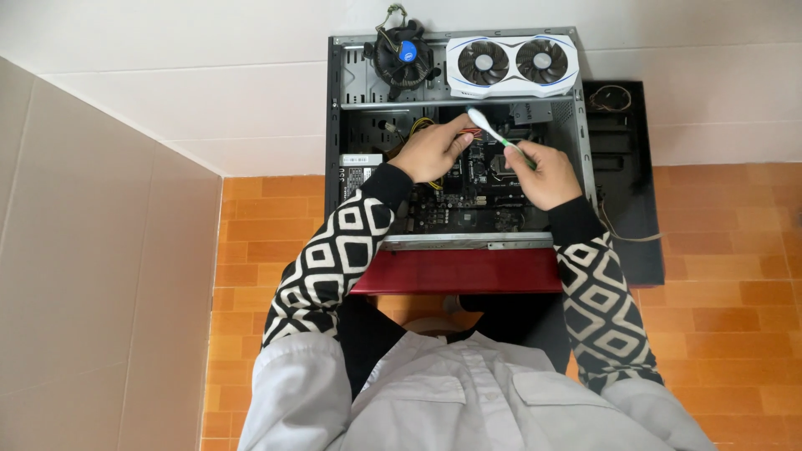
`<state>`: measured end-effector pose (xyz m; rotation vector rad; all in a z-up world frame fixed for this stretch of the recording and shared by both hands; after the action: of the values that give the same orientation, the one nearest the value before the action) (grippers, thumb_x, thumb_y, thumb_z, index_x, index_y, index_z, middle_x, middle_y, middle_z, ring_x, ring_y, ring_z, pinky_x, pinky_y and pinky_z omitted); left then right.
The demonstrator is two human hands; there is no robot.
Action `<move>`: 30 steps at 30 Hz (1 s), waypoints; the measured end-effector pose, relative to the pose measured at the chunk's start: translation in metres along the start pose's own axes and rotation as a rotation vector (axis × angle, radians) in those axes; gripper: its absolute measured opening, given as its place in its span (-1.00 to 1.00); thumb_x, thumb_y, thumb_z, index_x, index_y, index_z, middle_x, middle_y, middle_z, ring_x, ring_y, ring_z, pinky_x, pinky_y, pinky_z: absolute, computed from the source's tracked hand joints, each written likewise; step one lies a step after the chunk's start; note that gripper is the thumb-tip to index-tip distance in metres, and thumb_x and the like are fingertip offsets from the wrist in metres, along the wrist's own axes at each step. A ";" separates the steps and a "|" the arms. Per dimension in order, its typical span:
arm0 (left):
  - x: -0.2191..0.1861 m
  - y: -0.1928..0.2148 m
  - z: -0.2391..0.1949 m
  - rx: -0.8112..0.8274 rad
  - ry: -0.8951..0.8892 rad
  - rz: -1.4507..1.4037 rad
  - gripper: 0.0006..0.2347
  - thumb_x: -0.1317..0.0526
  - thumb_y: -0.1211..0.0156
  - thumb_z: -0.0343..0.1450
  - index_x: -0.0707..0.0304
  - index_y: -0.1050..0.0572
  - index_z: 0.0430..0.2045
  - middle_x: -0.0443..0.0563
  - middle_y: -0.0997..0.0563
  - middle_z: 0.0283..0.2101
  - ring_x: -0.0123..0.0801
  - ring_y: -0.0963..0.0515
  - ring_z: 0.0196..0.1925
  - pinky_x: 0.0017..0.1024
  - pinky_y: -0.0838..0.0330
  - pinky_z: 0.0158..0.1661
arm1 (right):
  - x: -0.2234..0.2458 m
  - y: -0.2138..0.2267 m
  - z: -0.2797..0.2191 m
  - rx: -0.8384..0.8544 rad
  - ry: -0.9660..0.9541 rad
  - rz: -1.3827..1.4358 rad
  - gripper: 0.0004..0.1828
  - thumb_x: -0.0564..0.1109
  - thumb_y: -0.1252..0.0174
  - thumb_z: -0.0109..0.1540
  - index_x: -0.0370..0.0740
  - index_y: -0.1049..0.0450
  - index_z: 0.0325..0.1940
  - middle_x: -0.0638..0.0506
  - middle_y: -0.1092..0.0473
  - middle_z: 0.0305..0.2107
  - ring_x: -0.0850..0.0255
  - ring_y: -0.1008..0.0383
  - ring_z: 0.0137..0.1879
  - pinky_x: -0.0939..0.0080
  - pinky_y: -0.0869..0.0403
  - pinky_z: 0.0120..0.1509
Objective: The person cleans the internal components of a desktop computer using a toothbrush. They scrub the CPU cooler fan, the motherboard area, and the graphics card fans while the computer case is open on a low table.
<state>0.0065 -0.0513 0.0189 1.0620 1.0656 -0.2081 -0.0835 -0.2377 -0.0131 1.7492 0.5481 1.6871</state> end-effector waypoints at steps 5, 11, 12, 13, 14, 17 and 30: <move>0.011 -0.004 0.008 -0.046 -0.009 -0.076 -0.77 -0.03 0.14 0.59 0.04 -0.38 -0.08 0.31 -0.63 -0.27 0.38 -0.58 -0.08 0.15 -0.44 -0.10 | -0.004 0.001 0.001 -0.007 -0.058 -0.040 -0.62 0.12 -0.03 0.47 -0.08 -0.55 -0.30 -0.15 -0.42 -0.57 -0.14 -0.50 -0.30 -0.10 -0.40 -0.13; 0.027 -0.007 0.015 -0.123 0.004 -0.148 -0.78 -0.04 0.03 0.58 0.03 -0.41 -0.13 0.27 -0.64 -0.26 0.37 -0.59 -0.10 0.09 -0.45 -0.08 | -0.005 0.002 0.001 -0.018 -0.049 0.008 -0.61 0.10 -0.02 0.49 -0.08 -0.54 -0.32 -0.13 -0.40 -0.60 -0.06 -0.49 -0.33 0.00 -0.40 -0.15; 0.031 -0.008 0.016 -0.137 0.012 -0.163 -0.79 -0.04 0.02 0.57 0.00 -0.41 -0.11 0.24 -0.65 -0.22 0.36 -0.58 -0.07 0.09 -0.45 -0.07 | -0.007 0.001 0.002 -0.005 -0.056 0.004 -0.63 0.11 -0.04 0.48 -0.05 -0.57 -0.30 -0.16 -0.41 -0.58 -0.08 -0.50 -0.32 0.01 -0.41 -0.15; 0.036 -0.010 0.019 -0.139 0.011 -0.165 -0.79 -0.04 0.02 0.57 0.00 -0.41 -0.11 0.24 -0.65 -0.22 0.36 -0.58 -0.07 0.09 -0.45 -0.07 | -0.004 0.002 0.002 -0.004 -0.055 0.002 -0.63 0.11 -0.04 0.48 -0.05 -0.57 -0.30 -0.16 -0.41 -0.58 -0.08 -0.50 -0.32 0.01 -0.41 -0.15; 0.041 -0.011 0.022 -0.168 0.006 -0.183 -0.80 -0.04 0.00 0.57 -0.02 -0.42 -0.11 0.22 -0.65 -0.23 0.32 -0.59 -0.08 0.07 -0.46 -0.07 | 0.000 0.004 0.002 -0.016 -0.042 0.017 -0.61 0.09 -0.03 0.49 -0.09 -0.55 -0.32 -0.15 -0.40 -0.60 -0.06 -0.49 -0.34 0.03 -0.40 -0.16; 0.049 -0.011 0.022 -0.209 0.001 -0.215 -0.82 -0.02 -0.03 0.57 -0.05 -0.44 -0.11 0.16 -0.65 -0.23 0.23 -0.62 -0.09 0.00 -0.47 -0.06 | 0.004 0.005 0.001 -0.029 -0.014 0.044 -0.61 0.06 -0.04 0.49 -0.14 -0.54 -0.32 -0.15 -0.40 -0.60 -0.03 -0.48 -0.35 0.05 -0.39 -0.17; 0.033 -0.003 0.014 -0.188 0.013 -0.231 -0.73 -0.03 -0.28 0.46 0.04 -0.47 -0.10 0.26 -0.66 -0.16 0.30 -0.62 -0.03 0.05 -0.45 -0.01 | 0.001 0.002 0.001 -0.030 0.048 0.077 -0.65 0.03 -0.07 0.49 -0.16 -0.56 -0.29 -0.19 -0.46 -0.52 -0.04 -0.52 -0.29 0.06 -0.40 -0.13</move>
<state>0.0300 -0.0531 -0.0080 0.7721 1.1953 -0.2812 -0.0828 -0.2389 -0.0109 1.7320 0.4801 1.7855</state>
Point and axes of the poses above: each hand's wrist, its own z-axis towards the middle knuckle, its own y-axis out of the back of the hand, x = y × z, the point moved 6 cm from there along z, towards the middle knuckle
